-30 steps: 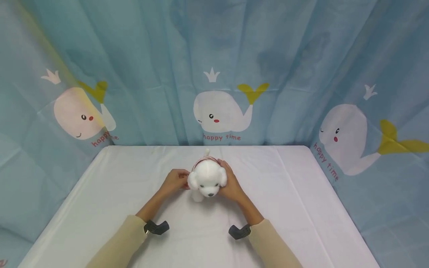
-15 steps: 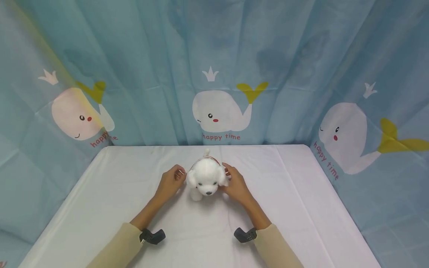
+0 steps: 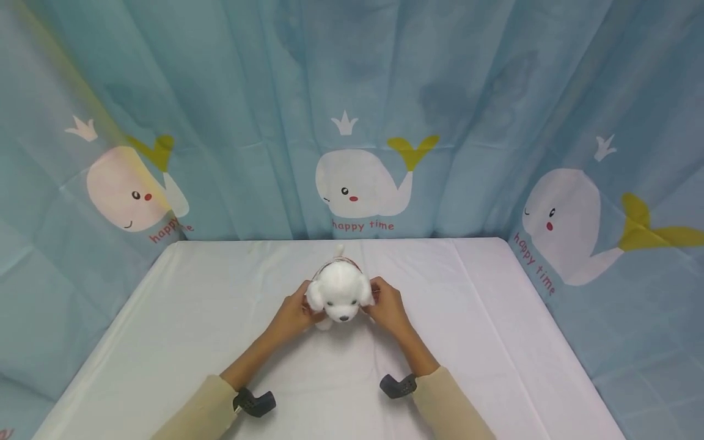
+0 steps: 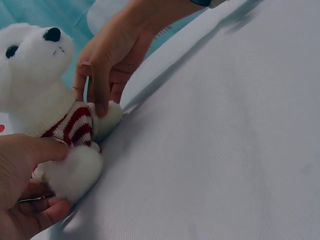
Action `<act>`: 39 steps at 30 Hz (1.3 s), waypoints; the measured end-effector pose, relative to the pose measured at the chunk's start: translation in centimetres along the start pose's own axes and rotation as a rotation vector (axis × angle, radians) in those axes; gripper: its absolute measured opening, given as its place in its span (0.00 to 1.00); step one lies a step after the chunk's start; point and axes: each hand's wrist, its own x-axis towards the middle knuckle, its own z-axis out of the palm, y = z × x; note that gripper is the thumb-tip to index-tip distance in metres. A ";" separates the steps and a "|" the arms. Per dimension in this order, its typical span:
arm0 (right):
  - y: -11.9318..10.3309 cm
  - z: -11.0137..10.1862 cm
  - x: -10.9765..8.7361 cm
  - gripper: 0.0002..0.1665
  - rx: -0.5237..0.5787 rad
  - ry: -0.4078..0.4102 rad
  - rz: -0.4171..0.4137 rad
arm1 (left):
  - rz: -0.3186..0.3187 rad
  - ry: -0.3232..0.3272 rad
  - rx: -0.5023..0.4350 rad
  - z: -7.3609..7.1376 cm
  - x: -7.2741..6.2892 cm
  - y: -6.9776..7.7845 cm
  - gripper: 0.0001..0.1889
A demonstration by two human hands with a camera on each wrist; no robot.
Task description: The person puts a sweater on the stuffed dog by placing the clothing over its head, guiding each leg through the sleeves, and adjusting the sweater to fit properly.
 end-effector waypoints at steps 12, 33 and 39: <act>0.3 0.7 -0.1 0.11 0.083 0.091 0.134 | 0.032 -0.020 0.029 0.3 0.2 0.2 0.34; 0.8 1.3 -0.2 0.11 0.159 0.083 0.029 | 0.032 0.004 0.060 -0.1 0.3 0.5 0.36; 0.8 1.1 -0.3 0.14 0.094 0.035 -0.023 | 0.019 -0.035 0.057 -0.1 0.3 0.6 0.35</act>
